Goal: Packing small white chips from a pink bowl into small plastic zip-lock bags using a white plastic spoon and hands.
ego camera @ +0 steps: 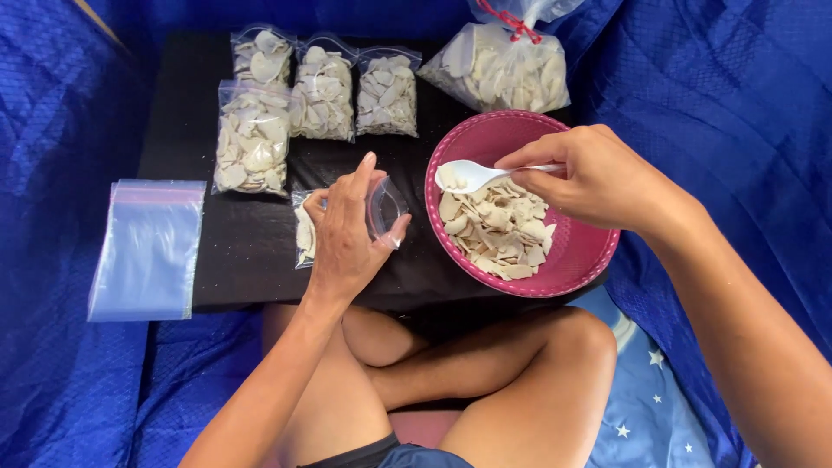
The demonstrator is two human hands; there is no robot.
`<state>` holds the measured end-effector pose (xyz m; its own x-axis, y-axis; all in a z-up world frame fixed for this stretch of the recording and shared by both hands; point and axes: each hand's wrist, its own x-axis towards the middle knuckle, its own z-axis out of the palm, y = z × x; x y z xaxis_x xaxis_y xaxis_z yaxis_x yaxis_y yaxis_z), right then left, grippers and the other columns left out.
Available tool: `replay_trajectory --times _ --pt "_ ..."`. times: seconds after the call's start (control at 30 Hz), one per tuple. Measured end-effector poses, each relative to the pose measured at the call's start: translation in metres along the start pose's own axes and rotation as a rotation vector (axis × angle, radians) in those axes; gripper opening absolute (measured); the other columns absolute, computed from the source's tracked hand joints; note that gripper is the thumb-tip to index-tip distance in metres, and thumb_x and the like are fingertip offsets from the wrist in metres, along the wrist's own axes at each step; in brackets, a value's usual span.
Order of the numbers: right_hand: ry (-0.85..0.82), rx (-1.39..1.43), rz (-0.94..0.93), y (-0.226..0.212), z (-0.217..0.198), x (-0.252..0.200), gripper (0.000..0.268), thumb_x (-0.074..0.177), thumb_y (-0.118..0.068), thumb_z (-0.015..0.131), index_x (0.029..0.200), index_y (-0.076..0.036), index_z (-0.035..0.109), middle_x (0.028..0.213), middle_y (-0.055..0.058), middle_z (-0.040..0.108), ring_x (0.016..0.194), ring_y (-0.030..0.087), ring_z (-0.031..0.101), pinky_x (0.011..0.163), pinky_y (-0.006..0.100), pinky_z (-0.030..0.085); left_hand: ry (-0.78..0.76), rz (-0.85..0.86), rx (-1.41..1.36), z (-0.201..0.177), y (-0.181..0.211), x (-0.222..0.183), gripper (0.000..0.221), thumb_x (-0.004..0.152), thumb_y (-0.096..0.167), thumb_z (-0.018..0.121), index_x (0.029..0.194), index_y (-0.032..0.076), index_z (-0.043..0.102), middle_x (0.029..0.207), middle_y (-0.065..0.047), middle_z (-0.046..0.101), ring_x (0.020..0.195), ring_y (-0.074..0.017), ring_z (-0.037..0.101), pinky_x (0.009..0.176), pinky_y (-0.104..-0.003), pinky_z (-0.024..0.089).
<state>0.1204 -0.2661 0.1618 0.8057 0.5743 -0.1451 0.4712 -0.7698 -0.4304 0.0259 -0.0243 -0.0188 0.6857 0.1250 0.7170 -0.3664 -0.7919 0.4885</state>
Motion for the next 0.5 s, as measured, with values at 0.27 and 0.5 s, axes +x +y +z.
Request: replay_trajectory --times 0.27,0.5 --pt "0.195 -0.578 -0.357 -0.049 0.065 0.007 0.012 0.091 -0.023 0.058 0.094 -0.022 0.069 0.090 -0.001 0.066 0.085 0.027 0.069 0.066 0.042 0.060 0.019 -0.025 -0.041 -0.003 0.001 -0.001 0.090 0.086 0.027 0.085 0.158 0.012 0.033 0.127 -0.004 0.063 0.114 -0.0184 0.061 0.100 -0.040 0.028" --pt "0.281 -0.380 -0.387 -0.028 0.019 -0.010 0.026 0.087 -0.014 0.069 0.110 -0.008 0.077 0.092 0.008 0.073 0.076 0.039 0.066 0.063 0.048 0.052 -0.062 -0.028 0.060 -0.008 0.006 -0.001 0.098 0.079 0.016 0.089 0.155 0.009 0.028 0.132 -0.002 0.066 0.115 -0.0157 0.061 0.104 -0.042 0.026"
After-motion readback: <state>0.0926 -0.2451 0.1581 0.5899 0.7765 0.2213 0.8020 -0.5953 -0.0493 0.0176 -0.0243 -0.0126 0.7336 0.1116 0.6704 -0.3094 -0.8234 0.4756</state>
